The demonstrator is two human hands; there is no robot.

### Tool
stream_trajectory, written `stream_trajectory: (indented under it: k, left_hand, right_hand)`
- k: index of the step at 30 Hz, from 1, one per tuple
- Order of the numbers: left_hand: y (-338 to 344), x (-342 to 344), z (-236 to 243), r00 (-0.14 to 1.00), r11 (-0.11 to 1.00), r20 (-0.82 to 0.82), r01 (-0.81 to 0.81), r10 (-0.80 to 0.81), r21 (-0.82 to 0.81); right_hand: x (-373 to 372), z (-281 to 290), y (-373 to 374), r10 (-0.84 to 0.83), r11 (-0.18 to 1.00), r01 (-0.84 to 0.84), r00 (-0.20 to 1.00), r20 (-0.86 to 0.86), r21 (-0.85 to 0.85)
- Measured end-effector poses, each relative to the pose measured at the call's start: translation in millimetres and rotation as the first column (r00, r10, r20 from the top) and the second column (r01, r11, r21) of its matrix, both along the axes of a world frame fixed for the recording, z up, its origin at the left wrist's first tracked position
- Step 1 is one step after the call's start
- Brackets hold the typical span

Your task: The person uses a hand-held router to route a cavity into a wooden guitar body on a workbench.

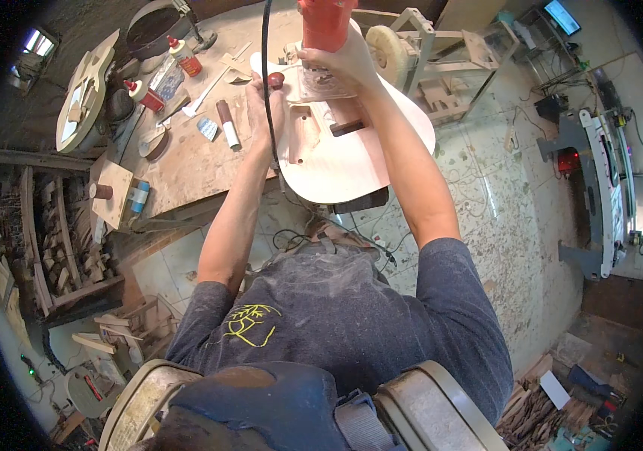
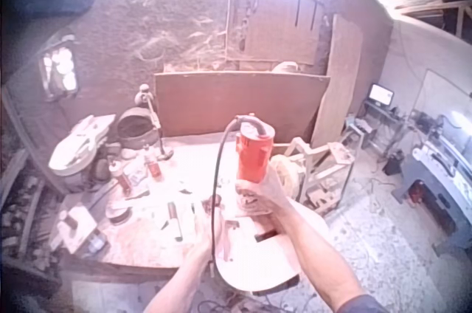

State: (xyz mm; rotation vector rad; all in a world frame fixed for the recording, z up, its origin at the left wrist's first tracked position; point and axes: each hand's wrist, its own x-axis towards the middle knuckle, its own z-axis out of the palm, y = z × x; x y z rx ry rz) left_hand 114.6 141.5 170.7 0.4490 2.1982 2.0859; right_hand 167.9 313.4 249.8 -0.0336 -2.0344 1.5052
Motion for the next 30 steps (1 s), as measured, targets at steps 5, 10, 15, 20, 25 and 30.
stream_trajectory:
  k: [5,10,15,20,25,30]
  left_hand:
    - [-4,1,5,0.997,0.999,0.072,0.028,-0.031,0.041]
    - [-4,1,3,0.996,0.997,0.074,0.041,-0.045,0.063]
    - [2,-6,-13,0.985,0.952,0.167,-0.011,-0.042,0.305]
    - [5,-11,-23,0.979,0.907,0.192,-0.016,-0.072,0.421]
    - [1,-7,-15,0.970,0.903,0.219,0.006,-0.111,0.429]
    - [1,-8,-14,0.968,0.908,0.244,-0.050,-0.058,0.415]
  right_hand:
    - [1,7,-10,0.025,0.999,-0.024,1.000,0.004,-0.037]
    - [-2,3,-13,0.000,1.000,0.000,1.000,-0.006,-0.030]
    - [-1,8,-21,0.040,0.995,-0.039,0.999,0.008,-0.089]
    - [-2,7,-26,0.057,0.989,-0.058,0.998,-0.008,-0.137]
    - [-3,7,-25,0.115,0.981,-0.120,0.993,-0.038,-0.156]
    - [1,13,-28,0.092,0.993,-0.087,0.994,0.061,-0.086]
